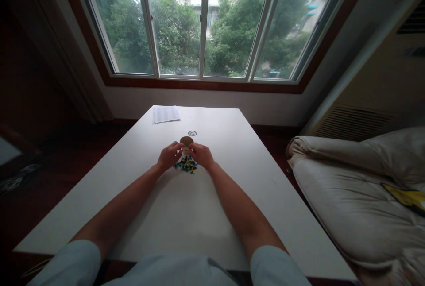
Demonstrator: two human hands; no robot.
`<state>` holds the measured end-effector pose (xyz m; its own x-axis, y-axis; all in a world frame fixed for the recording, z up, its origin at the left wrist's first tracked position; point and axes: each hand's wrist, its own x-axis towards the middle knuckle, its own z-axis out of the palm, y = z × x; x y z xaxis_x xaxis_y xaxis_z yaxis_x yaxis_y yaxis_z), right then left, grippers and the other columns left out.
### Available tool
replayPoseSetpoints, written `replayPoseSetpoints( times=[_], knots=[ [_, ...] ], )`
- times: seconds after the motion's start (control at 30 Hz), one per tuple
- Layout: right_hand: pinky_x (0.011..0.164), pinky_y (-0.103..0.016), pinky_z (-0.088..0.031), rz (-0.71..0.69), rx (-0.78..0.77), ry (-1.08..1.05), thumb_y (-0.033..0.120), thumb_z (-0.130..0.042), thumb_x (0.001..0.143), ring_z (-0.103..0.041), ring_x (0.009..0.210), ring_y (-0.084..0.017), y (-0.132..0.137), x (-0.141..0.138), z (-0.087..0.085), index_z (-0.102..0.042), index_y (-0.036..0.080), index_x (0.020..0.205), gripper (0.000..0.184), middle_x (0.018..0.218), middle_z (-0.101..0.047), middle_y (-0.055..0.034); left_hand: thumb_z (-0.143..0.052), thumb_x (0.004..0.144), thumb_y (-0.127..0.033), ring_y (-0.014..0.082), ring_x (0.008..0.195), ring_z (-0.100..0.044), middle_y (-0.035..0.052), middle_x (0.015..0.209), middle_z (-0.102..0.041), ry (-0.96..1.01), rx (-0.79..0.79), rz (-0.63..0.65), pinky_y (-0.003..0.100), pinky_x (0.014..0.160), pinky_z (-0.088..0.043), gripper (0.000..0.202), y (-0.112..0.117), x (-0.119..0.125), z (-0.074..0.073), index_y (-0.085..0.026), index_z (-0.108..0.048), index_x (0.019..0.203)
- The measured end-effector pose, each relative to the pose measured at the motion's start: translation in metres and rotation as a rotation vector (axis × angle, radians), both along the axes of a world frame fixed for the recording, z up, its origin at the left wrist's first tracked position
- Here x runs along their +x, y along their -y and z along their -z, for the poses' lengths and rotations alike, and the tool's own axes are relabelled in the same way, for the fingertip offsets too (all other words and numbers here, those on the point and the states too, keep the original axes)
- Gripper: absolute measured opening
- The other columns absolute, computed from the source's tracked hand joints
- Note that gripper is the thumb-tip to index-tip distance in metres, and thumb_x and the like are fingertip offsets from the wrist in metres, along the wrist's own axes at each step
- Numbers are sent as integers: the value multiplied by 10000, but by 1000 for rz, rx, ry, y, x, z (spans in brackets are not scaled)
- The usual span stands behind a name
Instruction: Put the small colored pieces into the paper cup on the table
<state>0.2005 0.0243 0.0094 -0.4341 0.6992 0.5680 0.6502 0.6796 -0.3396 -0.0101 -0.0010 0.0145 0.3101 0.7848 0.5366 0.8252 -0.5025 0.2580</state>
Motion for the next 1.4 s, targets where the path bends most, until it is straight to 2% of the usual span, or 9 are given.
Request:
replayPoseSetpoints(
  times=[0.37, 0.57, 0.7, 1.0, 1.2, 1.4],
  knots=[
    [710, -229, -388, 20, 0, 40, 319, -500, 967, -577, 739, -135, 4, -1, -3, -685, 217, 986, 212, 858, -678, -29, -482, 939, -250, 138, 817, -620, 39, 1061, -635, -8, 7, -27, 257, 715, -486, 275, -2, 3, 1, -261, -620, 1177],
    [774, -244, -408, 125, 31, 44, 280, -484, 966, -591, 839, -157, 3, 0, -3, -693, 212, 1015, 226, 899, -670, -44, -490, 932, -245, 136, 797, -613, 41, 1049, -628, 1, 11, -9, 254, 699, -481, 270, -1, 2, 1, -260, -624, 1166],
    [786, -252, -410, 146, 51, 47, 272, -471, 971, -591, 852, -165, 2, 0, -2, -697, 210, 1032, 242, 915, -668, -53, -487, 935, -240, 136, 786, -612, 40, 1042, -624, 10, 11, 5, 255, 687, -482, 265, 0, 2, 0, -255, -627, 1159],
    [734, -237, -386, 34, 32, 76, 334, -482, 980, -584, 786, -143, 6, 1, -3, -697, 221, 1008, 244, 875, -673, -28, -477, 946, -256, 134, 812, -615, 42, 1057, -626, 10, 4, -2, 248, 700, -482, 255, 0, 3, -2, -251, -626, 1154],
    [735, -252, -379, 147, 59, 116, 314, -461, 986, -585, 818, -164, 5, 0, -4, -696, 216, 1004, 255, 876, -673, -46, -478, 941, -244, 138, 812, -617, 45, 1060, -627, 12, -5, -8, 255, 702, -489, 258, 0, 3, -1, -253, -629, 1151],
    [774, -273, -394, 184, 90, 146, 311, -443, 996, -589, 879, -184, 4, -1, -4, -688, 212, 1072, 275, 941, -668, -69, -471, 943, -250, 136, 802, -614, 42, 1049, -627, 12, 4, 4, 252, 694, -484, 267, 0, 3, 0, -259, -623, 1163]
  ],
)
